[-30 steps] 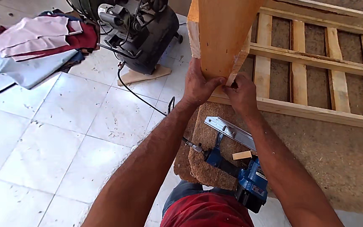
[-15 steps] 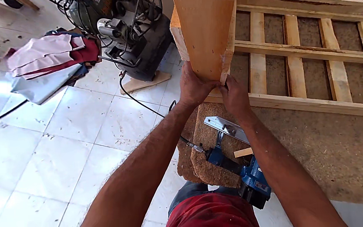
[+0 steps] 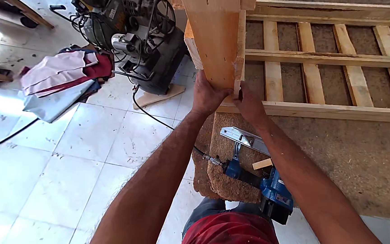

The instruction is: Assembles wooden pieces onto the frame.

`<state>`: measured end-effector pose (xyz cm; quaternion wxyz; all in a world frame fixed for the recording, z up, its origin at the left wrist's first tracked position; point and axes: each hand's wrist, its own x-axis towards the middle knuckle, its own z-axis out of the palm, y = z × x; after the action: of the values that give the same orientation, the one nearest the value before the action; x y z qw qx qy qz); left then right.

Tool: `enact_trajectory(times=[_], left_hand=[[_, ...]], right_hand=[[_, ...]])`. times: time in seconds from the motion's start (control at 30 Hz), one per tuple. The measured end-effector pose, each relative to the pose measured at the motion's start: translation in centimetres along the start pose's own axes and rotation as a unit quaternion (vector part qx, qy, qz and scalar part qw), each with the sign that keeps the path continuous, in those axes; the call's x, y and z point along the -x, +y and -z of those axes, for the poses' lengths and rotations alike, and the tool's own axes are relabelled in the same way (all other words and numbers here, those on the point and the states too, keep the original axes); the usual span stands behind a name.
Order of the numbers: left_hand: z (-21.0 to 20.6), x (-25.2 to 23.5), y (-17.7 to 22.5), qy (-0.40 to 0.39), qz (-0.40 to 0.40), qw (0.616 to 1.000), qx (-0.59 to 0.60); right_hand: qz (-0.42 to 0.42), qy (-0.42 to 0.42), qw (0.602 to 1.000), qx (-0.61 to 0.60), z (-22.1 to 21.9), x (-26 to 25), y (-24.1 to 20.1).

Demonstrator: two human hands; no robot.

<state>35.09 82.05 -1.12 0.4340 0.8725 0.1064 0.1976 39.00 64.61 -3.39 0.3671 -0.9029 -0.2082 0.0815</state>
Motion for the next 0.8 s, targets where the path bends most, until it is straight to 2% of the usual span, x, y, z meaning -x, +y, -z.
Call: enact_trajectory(times=[0.1,0.2,0.3,0.5,0.67,0.8], left_hand=[[0.0,-0.1,-0.1,-0.003,0.006,1.000,0.002],[0.0,-0.2,0.0,-0.001,0.005,1.000,0.009],[-0.1,0.0,0.5,0.002,0.022,1.000,-0.005],[-0.2,0.0,0.8,0.004,0.039,0.999,-0.015],[-0.9,0.1,0.1,0.033,0.010,0.999,-0.017],[-0.9,0.3,0.2,0.033,0.001,0.999,-0.033]], right_hand=[[0.050,0.016,0.998,-0.038,0.4,0.3,0.4],[0.097,0.055,0.994,0.000,0.5,0.1,0.5],[0.089,0.050,0.994,0.031,0.6,0.2,0.2],[0.087,-0.032,0.995,-0.022,2.4,-0.3,0.4],[0.068,0.043,0.997,0.011,0.7,0.3,0.0],[0.075,0.023,0.996,0.030,1.1,0.3,0.0]])
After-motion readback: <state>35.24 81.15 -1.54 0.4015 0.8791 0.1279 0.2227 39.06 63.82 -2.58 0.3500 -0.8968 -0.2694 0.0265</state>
